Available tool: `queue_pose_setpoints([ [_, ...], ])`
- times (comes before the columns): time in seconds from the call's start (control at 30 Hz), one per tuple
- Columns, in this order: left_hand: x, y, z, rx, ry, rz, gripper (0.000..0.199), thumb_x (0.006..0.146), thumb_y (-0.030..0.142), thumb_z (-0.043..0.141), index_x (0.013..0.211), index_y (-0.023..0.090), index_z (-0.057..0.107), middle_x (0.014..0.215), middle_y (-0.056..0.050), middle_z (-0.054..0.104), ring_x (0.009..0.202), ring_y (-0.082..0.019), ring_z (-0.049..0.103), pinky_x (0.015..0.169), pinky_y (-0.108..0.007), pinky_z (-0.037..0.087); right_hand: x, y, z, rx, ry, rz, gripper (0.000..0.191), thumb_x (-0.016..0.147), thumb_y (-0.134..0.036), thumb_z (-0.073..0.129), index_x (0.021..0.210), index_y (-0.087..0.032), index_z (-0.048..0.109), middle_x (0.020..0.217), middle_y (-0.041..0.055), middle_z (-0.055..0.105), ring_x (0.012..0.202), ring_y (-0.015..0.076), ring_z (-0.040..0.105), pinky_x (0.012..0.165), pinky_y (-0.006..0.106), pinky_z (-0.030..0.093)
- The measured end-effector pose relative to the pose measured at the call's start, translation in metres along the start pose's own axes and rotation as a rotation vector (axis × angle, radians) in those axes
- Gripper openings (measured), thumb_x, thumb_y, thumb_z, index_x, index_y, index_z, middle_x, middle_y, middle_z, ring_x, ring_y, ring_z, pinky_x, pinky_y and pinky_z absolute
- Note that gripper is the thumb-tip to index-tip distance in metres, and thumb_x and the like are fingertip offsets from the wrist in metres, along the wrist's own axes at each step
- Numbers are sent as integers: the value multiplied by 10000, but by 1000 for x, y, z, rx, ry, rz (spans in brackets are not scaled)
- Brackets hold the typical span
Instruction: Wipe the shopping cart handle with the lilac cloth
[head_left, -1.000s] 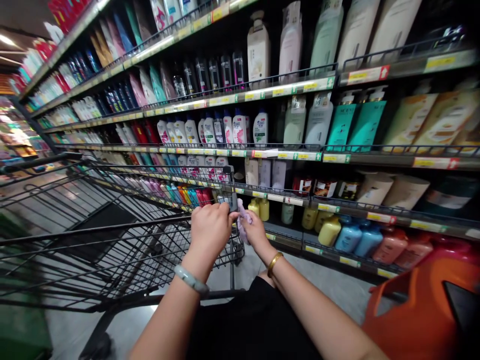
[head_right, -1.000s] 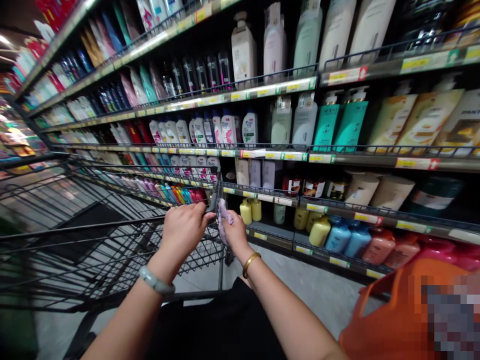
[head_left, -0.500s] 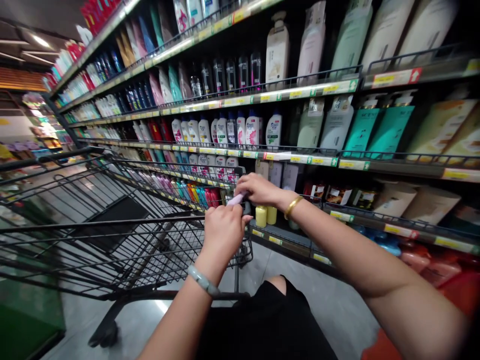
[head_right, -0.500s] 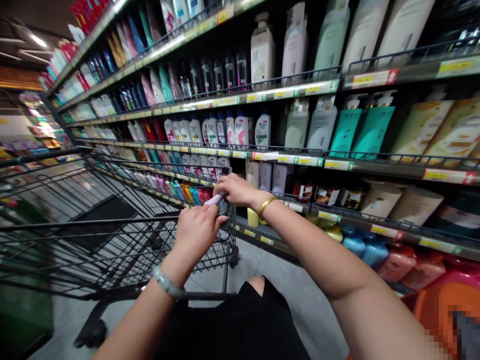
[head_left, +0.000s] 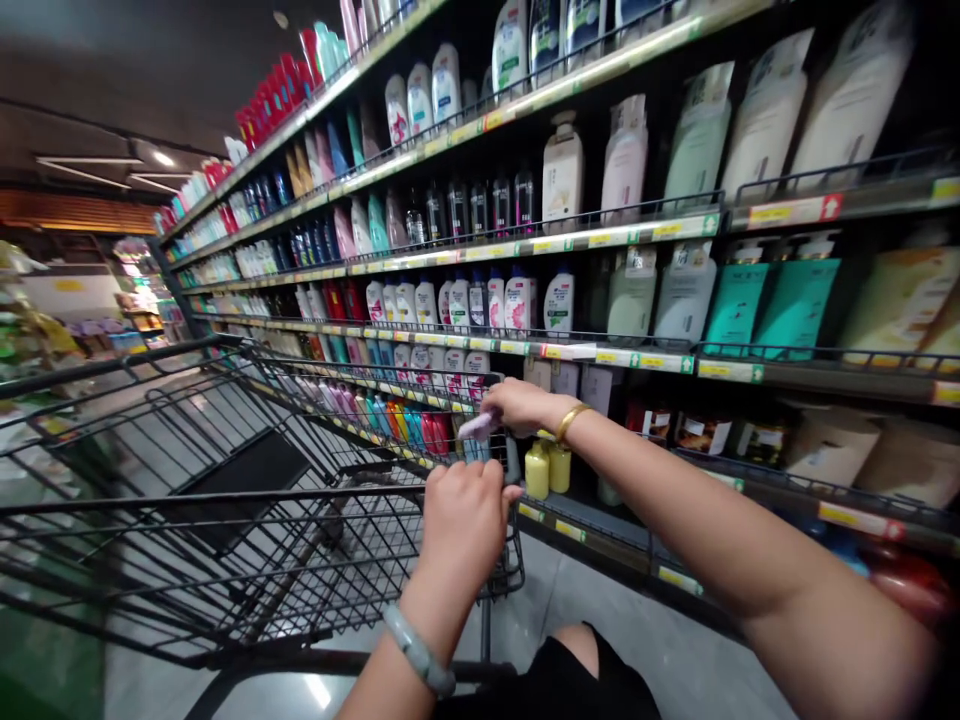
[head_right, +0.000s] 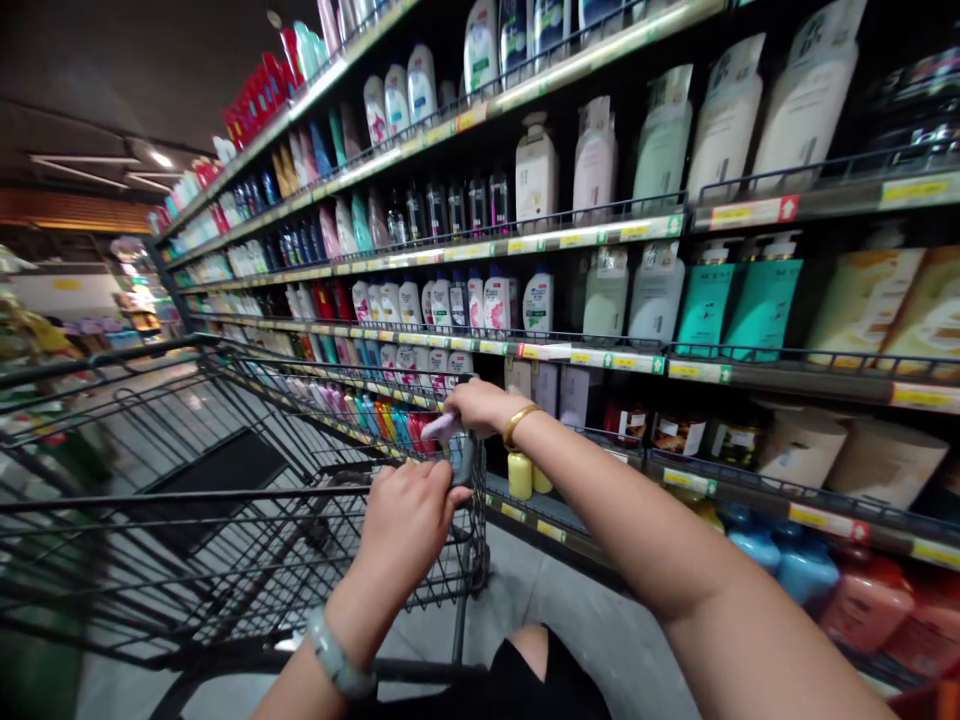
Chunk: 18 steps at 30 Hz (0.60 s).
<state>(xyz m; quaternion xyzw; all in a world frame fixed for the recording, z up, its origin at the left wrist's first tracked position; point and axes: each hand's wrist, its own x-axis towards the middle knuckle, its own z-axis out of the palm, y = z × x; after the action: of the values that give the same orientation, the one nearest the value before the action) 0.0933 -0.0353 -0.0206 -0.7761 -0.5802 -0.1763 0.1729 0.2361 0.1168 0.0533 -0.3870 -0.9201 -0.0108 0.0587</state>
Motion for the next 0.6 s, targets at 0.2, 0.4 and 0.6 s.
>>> queue_pose_setpoints([
  [0.2, -1, -4, 2, 21, 22, 21, 304, 1018, 453, 553, 918, 184, 653, 885, -80, 730, 928, -308, 688, 775, -442, 355, 3, -12, -34, 276, -491, -38, 260, 889, -237, 692, 1137, -236, 768, 824, -13, 716, 625, 111, 555, 605, 238, 404],
  [0.4, -2, -4, 2, 15, 60, 36, 313, 1019, 468, 545, 887, 201, 638, 847, -65, 719, 870, -297, 672, 762, -431, 346, 7, -26, -21, -124, -158, 91, 200, 864, -235, 731, 1039, -187, 816, 908, 76, 780, 805, 175, 643, 704, 258, 417],
  [0.6, -8, -7, 1, 17, 74, 61, 310, 1010, 479, 567, 915, 195, 648, 870, -68, 731, 897, -298, 678, 753, -426, 333, -9, -22, -27, 187, -410, -39, 338, 868, -438, 734, 1103, -200, 781, 891, 24, 760, 674, 120, 588, 605, 224, 403],
])
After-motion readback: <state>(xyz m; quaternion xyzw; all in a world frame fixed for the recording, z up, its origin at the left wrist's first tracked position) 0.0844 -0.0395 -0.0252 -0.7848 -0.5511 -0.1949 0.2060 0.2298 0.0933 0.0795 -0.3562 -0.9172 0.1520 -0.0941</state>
